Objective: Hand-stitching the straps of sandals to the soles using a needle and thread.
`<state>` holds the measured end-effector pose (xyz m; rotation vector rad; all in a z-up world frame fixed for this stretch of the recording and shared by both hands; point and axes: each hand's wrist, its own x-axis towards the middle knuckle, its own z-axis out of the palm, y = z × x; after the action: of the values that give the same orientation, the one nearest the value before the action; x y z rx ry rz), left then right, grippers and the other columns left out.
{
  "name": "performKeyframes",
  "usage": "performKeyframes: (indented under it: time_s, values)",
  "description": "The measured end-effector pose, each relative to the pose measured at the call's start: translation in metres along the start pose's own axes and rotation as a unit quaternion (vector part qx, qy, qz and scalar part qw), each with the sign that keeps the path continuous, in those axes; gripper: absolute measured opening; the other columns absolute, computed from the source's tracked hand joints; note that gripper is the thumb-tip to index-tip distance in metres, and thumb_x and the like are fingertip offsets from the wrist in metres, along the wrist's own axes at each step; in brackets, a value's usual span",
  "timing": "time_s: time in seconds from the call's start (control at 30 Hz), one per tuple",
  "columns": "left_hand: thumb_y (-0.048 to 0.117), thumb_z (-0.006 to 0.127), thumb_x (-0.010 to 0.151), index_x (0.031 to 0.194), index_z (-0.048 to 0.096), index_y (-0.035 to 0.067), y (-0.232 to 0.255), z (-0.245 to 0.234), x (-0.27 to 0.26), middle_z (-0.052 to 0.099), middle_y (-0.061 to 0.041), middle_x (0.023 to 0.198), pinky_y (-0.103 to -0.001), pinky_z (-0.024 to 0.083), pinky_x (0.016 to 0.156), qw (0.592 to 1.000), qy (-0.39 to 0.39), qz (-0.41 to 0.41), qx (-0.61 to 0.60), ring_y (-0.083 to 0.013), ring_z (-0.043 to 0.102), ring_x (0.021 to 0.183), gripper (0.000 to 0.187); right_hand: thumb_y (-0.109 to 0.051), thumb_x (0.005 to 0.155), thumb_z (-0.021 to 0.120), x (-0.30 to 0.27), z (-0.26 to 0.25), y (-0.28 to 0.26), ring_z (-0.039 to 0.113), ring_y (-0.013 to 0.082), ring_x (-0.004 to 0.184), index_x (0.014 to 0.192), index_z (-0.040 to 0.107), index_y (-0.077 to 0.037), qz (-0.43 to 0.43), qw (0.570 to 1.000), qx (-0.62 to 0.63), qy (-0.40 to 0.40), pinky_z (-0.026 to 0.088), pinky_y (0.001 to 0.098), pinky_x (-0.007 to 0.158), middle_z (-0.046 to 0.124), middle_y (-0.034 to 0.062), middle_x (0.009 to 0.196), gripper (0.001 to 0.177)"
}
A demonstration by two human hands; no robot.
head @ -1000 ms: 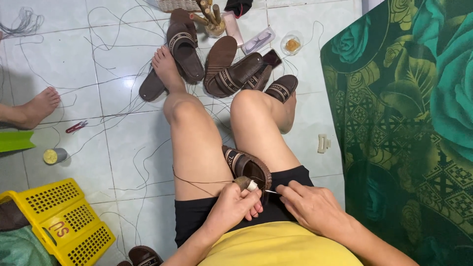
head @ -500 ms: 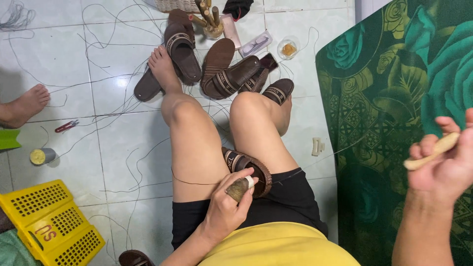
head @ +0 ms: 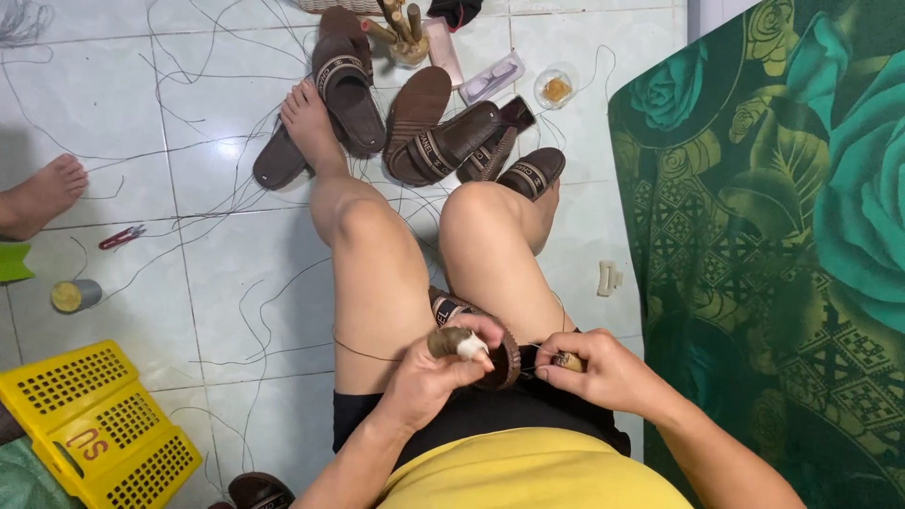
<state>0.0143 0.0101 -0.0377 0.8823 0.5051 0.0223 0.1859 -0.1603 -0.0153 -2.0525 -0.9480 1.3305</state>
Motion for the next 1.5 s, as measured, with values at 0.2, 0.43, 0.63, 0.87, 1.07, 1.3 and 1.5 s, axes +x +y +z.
performKeyframes:
  time_s: [0.2,0.43,0.63,0.87,1.07,1.3,1.5]
  values:
    - [0.011,0.059,0.091,0.087,0.056,0.0,0.023,0.007,0.059,0.056,-0.011,0.068,-0.04,0.052,0.071,0.954,0.028,0.03,-0.298,-0.0202,0.053,0.058,0.013,-0.009,0.084,0.07,0.007,0.0,-0.006,0.036,0.0093,0.034,0.082,0.073,-0.001,0.124,0.948,0.259,-0.14,0.027,0.0232,0.033,0.048,0.0023,0.045,0.009]
    - [0.014,0.062,0.088,0.083,0.058,0.001,0.003,-0.004,0.105,0.043,-0.003,0.059,-0.018,0.023,0.038,0.966,0.11,-0.006,-0.235,-0.0045,0.03,0.044,0.015,-0.003,0.083,0.069,0.009,0.011,-0.013,0.031,0.0082,0.031,0.078,0.071,0.001,0.161,0.928,0.318,-0.114,0.021,0.0231,0.029,0.046,0.0025,0.042,0.007]
    - [0.017,0.054,0.094,0.093,0.061,0.007,0.05,-0.007,0.044,0.049,-0.005,0.057,-0.019,0.029,0.038,0.997,-0.063,-0.045,-0.013,-0.006,0.038,0.039,0.013,-0.005,0.082,0.07,-0.004,0.007,-0.013,0.034,0.009,0.034,0.081,0.071,0.004,0.151,0.918,0.35,-0.108,0.024,0.023,0.029,0.049,0.0061,0.045,0.009]
    - [0.017,0.056,0.095,0.092,0.063,0.001,0.025,-0.029,-0.006,0.058,-0.011,0.093,-0.022,0.051,0.06,0.977,-0.211,-0.016,0.003,-0.0155,0.056,0.064,0.017,-0.02,0.096,0.042,-0.032,-0.014,-0.039,0.064,0.0223,0.091,0.125,0.058,-0.006,-0.211,0.975,-0.025,0.067,0.048,0.0297,0.078,0.056,0.0122,0.109,0.036]
    - [0.017,0.054,0.095,0.081,0.06,0.001,0.037,-0.118,-0.048,0.059,-0.01,0.077,-0.04,0.058,0.082,0.963,0.229,0.121,0.074,-0.02,0.06,0.07,0.022,-0.018,0.09,0.055,-0.03,0.006,0.003,0.05,0.021,0.05,0.137,0.046,-0.024,-0.22,0.916,-0.326,0.074,0.034,0.0373,0.033,0.05,-0.001,0.078,0.048]
    - [0.015,0.065,0.09,0.097,0.064,-0.004,0.057,-0.053,-0.036,0.057,-0.018,0.12,-0.053,0.045,0.094,0.657,0.31,0.283,0.625,-0.0423,0.055,0.099,0.021,-0.019,0.088,0.054,-0.022,0.008,0.008,0.051,0.0227,0.046,0.135,0.049,-0.027,-0.199,0.919,-0.336,0.052,0.038,0.0388,0.03,0.052,-0.0018,0.076,0.048]
    - [0.031,0.077,0.079,0.116,0.058,-0.006,0.022,0.003,-0.012,0.062,-0.015,0.123,-0.049,0.04,0.105,0.762,0.069,0.316,0.561,-0.032,0.058,0.116,0.056,-0.02,0.087,0.057,-0.021,-0.002,-0.001,0.057,0.0225,0.048,0.137,0.048,-0.025,-0.222,0.894,-0.387,0.03,0.037,0.0395,0.029,0.053,0.0001,0.076,0.051]
